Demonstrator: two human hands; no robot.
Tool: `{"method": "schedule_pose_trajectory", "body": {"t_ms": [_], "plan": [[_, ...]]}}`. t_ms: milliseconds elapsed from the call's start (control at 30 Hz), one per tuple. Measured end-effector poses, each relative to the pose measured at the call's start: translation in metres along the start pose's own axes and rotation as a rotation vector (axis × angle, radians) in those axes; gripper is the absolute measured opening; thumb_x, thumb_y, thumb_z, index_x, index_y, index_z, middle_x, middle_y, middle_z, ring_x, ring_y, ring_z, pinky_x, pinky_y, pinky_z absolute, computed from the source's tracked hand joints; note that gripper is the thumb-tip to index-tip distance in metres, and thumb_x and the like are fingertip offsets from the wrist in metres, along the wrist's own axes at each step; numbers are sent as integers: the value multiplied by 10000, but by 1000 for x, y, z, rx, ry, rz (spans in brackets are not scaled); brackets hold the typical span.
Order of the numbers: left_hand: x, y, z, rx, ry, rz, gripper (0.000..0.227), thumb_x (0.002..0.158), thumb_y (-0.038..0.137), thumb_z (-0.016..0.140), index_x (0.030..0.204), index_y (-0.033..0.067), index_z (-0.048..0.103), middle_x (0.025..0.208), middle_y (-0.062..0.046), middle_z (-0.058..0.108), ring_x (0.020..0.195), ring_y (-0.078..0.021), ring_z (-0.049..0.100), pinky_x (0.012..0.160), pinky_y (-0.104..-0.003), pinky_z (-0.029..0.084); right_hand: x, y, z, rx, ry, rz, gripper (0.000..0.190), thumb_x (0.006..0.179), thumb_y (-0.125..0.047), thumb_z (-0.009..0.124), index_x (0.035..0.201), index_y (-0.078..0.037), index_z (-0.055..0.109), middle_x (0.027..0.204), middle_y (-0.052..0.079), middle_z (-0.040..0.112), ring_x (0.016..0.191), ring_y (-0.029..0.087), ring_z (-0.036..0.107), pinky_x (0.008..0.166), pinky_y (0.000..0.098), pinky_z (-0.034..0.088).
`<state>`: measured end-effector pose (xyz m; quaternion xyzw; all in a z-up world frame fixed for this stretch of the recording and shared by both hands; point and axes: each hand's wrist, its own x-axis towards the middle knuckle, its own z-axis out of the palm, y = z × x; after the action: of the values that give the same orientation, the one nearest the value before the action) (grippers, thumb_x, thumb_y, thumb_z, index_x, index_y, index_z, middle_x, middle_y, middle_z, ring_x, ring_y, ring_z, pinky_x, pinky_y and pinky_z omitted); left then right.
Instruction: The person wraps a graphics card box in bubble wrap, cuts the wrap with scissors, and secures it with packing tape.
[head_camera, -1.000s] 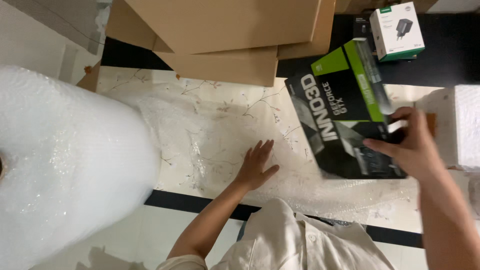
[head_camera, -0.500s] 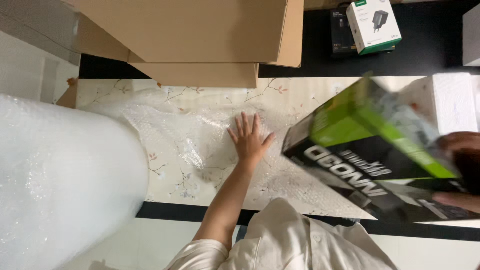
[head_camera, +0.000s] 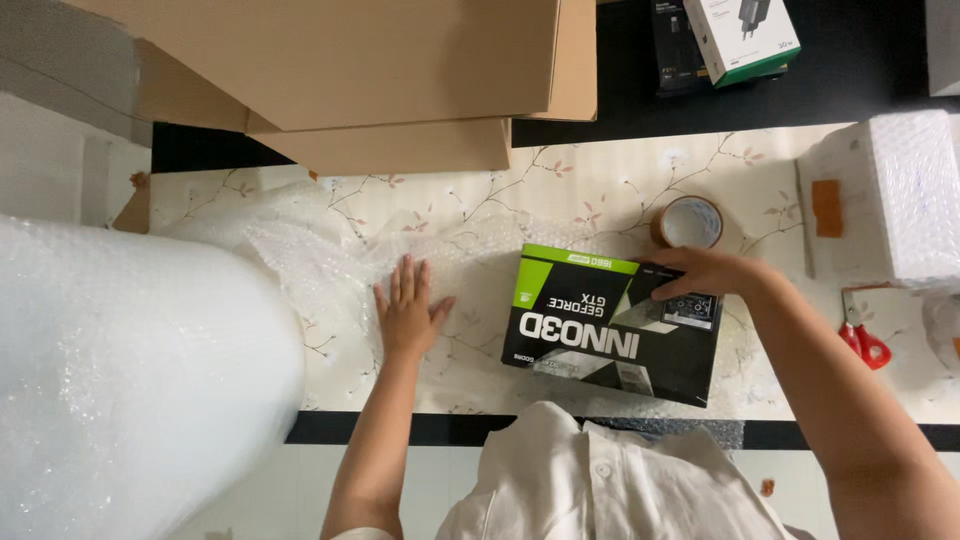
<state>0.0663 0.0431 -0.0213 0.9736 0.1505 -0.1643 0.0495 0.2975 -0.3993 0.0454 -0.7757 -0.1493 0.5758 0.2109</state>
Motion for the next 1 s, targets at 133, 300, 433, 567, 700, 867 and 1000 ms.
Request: {"method": "schedule_pose_trajectory", "body": {"t_ms": [133,300,433,567,700,867,1000], "plan": [[3,-9,23,37,233,79,862,1020,745,294,1707,240,166,1781,-70,124,1633,-273,134,1273,-585,88,8,40,9,-157,75,-94,822,896,-440,716,1643,-376,379,1478,-37,662,1207,159,671,1014,301,502],[9,-19,28,118,308,131,844,1011,753,330,1700,280,215,1781,-47,162,1615,-270,241,1238,-607,218,-14,77,7,-267,128,82,755,908,-463,730,1602,-438,434,1636,-103,509,1423,184,533,1176,326,393],[12,-17,30,171,227,103,880,1006,768,251,1708,246,155,1785,-70,110,1621,-289,197,1242,-619,201,-20,87,30,-344,189,-85,751,921,-489,682,1611,-385,403,1644,-48,476,1473,232,453,1219,389,319],[4,1,22,170,317,75,816,1030,643,403,1699,208,232,1767,-128,181,1600,-353,241,1226,-634,243,-55,64,52,-329,422,-48,775,939,-486,619,1648,-411,315,1659,-47,451,1420,255,506,1140,476,419],[-30,68,-18,-326,201,73,781,1055,599,247,1681,156,102,1784,-104,14,1624,-338,48,1297,-604,57,-106,59,108,3,1099,-91,869,881,-414,746,1593,-34,423,1637,245,388,1448,469,398,1133,631,387],[-73,151,-41,-688,-74,219,1119,845,855,341,1677,151,87,1772,-130,134,1617,-349,156,1292,-546,152,-109,133,195,773,1061,157,684,1022,-409,606,1498,58,456,1409,257,507,1252,360,558,993,497,442],[-86,173,-16,-761,-46,232,991,909,473,728,1654,64,218,1703,-166,352,1556,-337,373,1229,-532,310,-123,128,220,1042,917,360,632,1046,-439,547,1513,-15,494,1423,210,583,1113,330,585,855,472,479]]}}
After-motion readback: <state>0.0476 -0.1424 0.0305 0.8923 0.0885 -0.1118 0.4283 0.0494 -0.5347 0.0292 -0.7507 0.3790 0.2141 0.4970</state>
